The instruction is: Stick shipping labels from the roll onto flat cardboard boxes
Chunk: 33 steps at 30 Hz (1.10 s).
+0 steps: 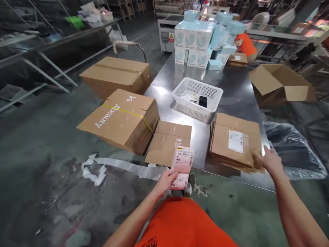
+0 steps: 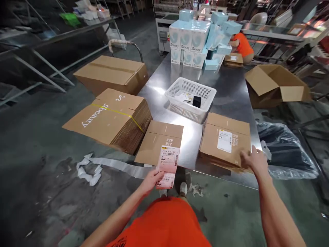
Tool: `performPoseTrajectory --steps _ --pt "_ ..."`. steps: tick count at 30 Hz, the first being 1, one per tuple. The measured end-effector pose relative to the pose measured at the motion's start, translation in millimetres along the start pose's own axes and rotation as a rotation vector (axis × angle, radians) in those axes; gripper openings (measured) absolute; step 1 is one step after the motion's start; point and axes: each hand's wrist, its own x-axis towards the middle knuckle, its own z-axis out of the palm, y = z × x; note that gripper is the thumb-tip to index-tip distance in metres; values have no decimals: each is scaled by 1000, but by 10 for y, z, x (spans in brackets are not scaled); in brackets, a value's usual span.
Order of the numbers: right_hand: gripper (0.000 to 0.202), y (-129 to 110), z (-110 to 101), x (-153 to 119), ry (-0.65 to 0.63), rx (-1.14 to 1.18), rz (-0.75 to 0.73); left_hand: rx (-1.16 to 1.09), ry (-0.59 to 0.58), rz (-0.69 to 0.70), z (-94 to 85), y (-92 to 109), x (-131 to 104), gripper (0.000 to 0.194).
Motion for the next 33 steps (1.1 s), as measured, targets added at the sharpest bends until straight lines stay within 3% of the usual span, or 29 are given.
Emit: performPoseTrajectory --steps 2,3,5,7,9,12,15,17,20,23,26,29,31,33 --pt "74 -392 79 -85 -102 67 -150 24 -22 -44 69 -97 22 57" --pt "77 -682 173 -187 -216 188 -269 43 -29 -53 86 -141 24 58" --pt "77 -1309 411 -459 -554 486 -455 82 -34 -68 79 -202 9 59" --pt "61 -1836 657 -751 -815 628 -562 117 -43 -74 16 -207 -29 60" --pt "42 -2167 877 -1007 -924 662 -572 115 -34 0 -82 -142 -76 58" --pt "42 -2367 1122 -1300 -963 668 -531 105 124 230 -231 40 -103 60" --pt "40 -2434 1248 -1480 -955 673 -544 139 298 273 -339 172 -12 28" --pt "34 -2483 1320 -1509 -922 647 -577 152 351 212 -408 156 93 27" --pt "31 -2602 1530 -1358 -844 567 -657 170 398 140 -564 -37 236 33" --pt "30 -2761 1853 -1018 -639 346 -719 155 349 40 -798 -369 274 22" --pt "43 -2880 2124 -718 -507 54 -766 139 287 -65 -1059 -735 104 30" --pt "66 -2921 2259 -664 -397 -45 -752 143 272 -126 -1288 -980 -229 31" --pt "68 -2961 2324 -774 -317 -56 -754 145 272 -105 -1409 -984 -395 36" --pt "66 -3047 2407 -964 -287 -48 -765 155 296 42 -1496 -830 -399 37"
